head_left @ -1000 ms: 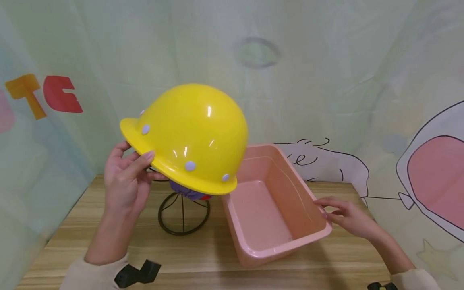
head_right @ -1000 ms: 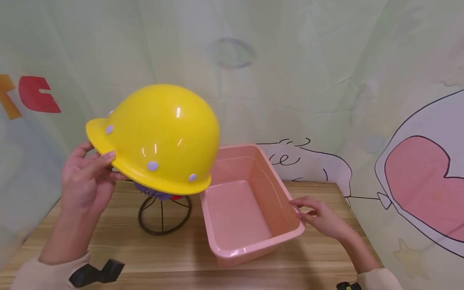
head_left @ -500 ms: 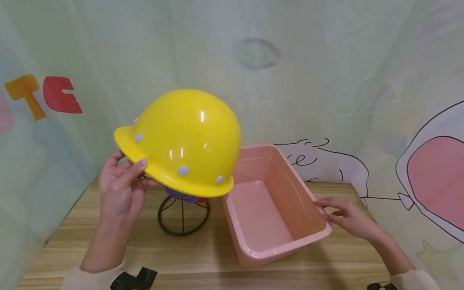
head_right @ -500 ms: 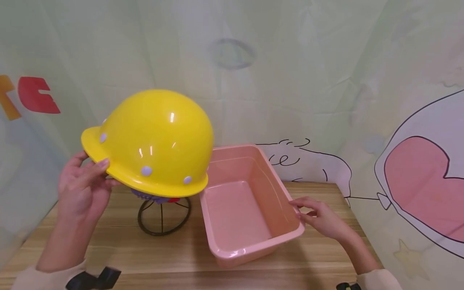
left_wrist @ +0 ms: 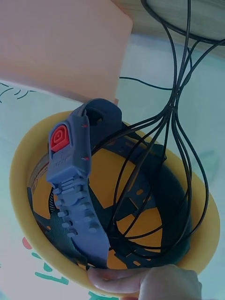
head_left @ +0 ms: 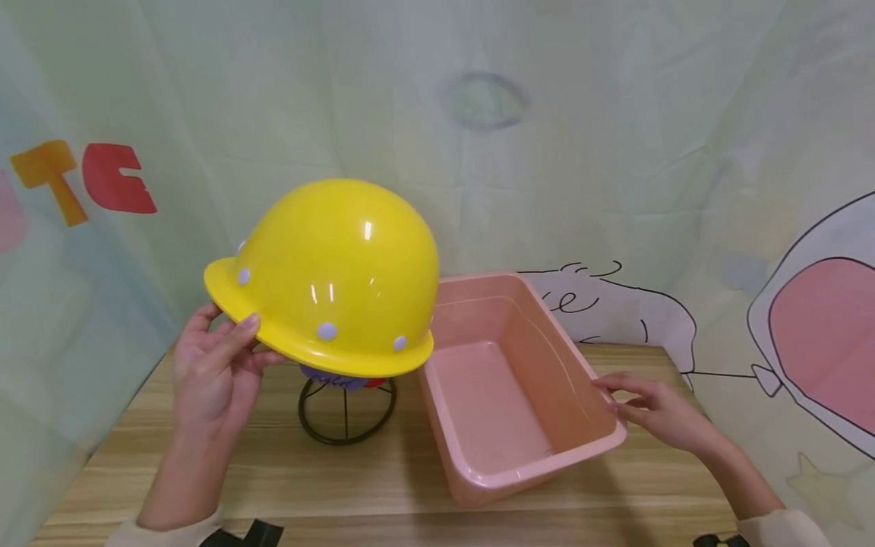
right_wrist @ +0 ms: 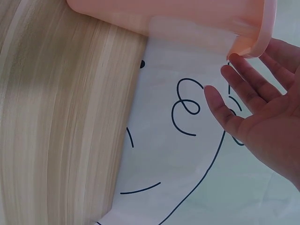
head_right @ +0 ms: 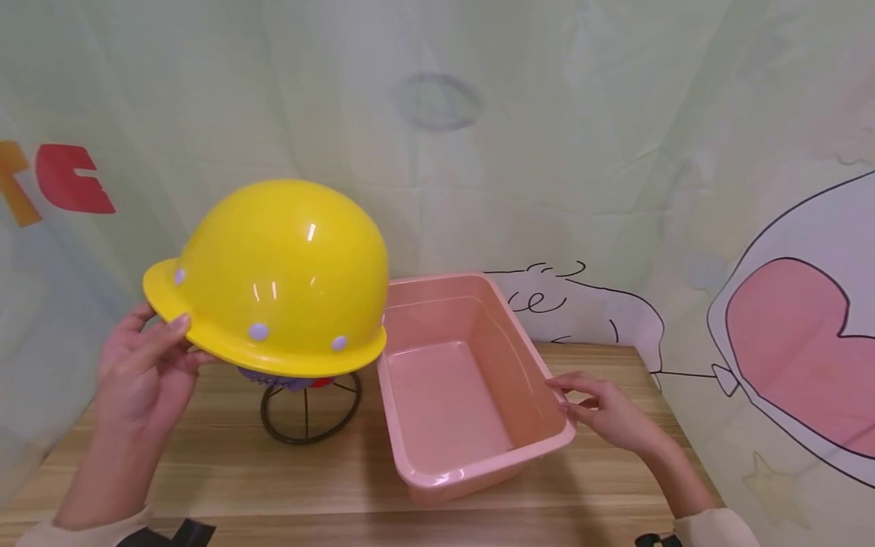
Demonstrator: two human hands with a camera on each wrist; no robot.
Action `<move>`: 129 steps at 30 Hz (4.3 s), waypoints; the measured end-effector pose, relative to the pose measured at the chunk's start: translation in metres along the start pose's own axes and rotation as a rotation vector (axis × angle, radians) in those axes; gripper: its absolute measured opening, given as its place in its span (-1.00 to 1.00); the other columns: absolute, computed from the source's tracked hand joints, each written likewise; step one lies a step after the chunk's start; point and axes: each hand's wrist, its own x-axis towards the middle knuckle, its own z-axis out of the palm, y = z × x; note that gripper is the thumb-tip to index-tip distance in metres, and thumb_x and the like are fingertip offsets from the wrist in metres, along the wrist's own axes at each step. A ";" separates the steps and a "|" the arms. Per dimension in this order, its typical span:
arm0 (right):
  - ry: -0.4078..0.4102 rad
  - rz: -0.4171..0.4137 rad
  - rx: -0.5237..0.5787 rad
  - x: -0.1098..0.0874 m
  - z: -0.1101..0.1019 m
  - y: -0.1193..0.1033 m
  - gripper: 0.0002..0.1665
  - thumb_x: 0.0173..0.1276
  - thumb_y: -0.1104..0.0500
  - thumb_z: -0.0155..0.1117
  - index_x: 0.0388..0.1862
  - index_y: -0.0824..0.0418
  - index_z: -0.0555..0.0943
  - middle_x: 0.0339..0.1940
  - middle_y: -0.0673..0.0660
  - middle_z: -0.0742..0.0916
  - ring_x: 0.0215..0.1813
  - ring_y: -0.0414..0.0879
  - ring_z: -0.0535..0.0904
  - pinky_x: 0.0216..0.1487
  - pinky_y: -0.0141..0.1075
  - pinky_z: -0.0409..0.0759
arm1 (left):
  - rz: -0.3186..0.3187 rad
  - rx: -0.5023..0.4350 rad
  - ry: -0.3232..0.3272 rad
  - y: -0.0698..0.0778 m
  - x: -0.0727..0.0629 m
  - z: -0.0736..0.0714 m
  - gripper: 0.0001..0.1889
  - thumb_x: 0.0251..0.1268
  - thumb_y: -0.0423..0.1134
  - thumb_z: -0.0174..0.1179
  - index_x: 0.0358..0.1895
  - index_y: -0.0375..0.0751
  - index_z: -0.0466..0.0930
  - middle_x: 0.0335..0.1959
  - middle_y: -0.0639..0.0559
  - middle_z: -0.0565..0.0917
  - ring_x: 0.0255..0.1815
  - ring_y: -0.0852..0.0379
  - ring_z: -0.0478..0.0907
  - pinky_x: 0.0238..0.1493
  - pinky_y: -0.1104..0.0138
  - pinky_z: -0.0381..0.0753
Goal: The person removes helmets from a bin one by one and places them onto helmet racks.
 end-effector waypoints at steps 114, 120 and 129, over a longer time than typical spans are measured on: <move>-0.003 0.059 -0.011 0.000 0.000 0.002 -0.60 0.25 0.28 0.22 0.10 0.19 0.53 0.05 0.15 0.60 0.01 -0.20 0.49 -0.16 -0.33 0.62 | -0.242 0.434 0.129 -0.002 -0.012 -0.065 -0.46 0.20 -0.58 0.05 0.17 -0.09 0.14 -0.35 -0.07 0.66 -0.45 0.08 0.64 -0.43 0.34 0.67; -0.009 0.066 -0.007 0.000 0.000 0.003 -0.60 0.26 0.27 0.21 0.10 0.20 0.53 0.06 0.16 0.60 0.02 -0.18 0.49 -0.16 -0.33 0.62 | -0.244 0.404 0.103 0.002 -0.012 -0.067 -0.48 0.23 -0.58 0.02 0.18 -0.09 0.14 -0.34 -0.07 0.65 -0.45 0.08 0.63 -0.41 0.33 0.67; -0.018 0.068 -0.021 0.000 0.001 -0.002 -0.61 0.26 0.26 0.21 0.10 0.21 0.53 0.04 0.16 0.61 0.01 -0.10 0.50 -0.17 -0.33 0.62 | -0.246 0.391 0.082 0.010 -0.014 -0.067 -0.54 0.26 -0.54 0.01 0.17 -0.14 0.17 -0.30 -0.05 0.63 -0.41 0.09 0.62 -0.38 0.31 0.67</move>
